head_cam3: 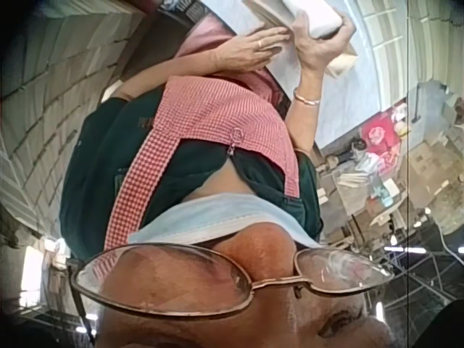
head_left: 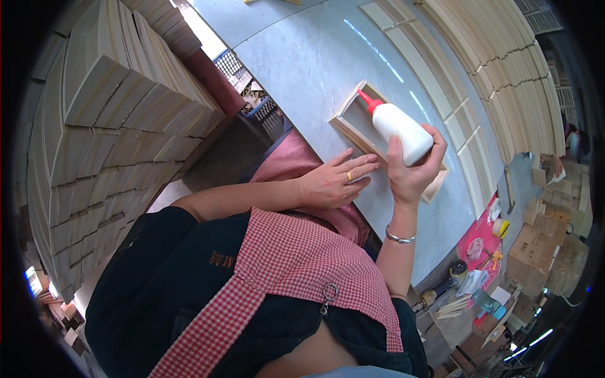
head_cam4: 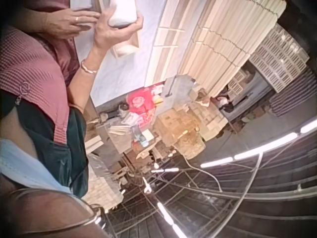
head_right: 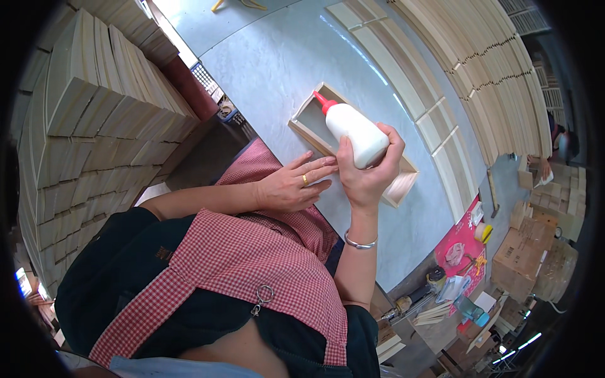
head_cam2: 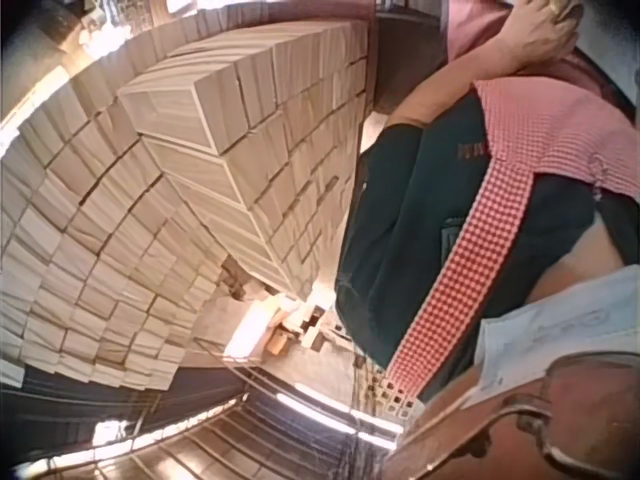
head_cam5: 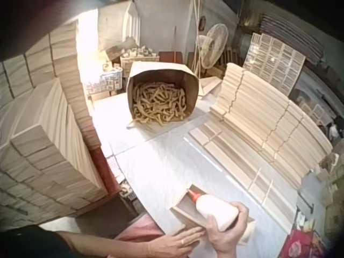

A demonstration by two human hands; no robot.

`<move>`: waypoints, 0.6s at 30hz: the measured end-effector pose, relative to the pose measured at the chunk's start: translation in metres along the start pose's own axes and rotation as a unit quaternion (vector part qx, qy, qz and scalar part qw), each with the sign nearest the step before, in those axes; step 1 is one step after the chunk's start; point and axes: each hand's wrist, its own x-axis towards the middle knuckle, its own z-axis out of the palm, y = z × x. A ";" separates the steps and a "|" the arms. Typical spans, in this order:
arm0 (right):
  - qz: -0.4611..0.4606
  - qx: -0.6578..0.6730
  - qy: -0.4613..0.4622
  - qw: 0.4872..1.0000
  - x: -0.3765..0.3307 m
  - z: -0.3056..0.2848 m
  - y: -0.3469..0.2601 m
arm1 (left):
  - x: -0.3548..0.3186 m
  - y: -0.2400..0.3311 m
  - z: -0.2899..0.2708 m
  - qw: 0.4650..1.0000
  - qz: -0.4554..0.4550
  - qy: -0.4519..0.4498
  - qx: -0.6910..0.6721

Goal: Assembling wooden boxes by gluing slats together and using a pneumatic nail gun.

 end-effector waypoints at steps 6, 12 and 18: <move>-0.042 -0.043 0.017 0.998 0.011 0.003 0.004 | 0.000 0.000 -0.001 1.000 0.003 0.002 0.008; -0.040 -0.052 0.027 0.997 0.009 -0.004 0.006 | 0.000 0.001 -0.002 1.000 -0.002 -0.007 -0.006; -0.018 -0.094 0.047 0.994 -0.005 -0.032 0.007 | -0.001 0.001 0.001 1.000 -0.012 0.007 -0.022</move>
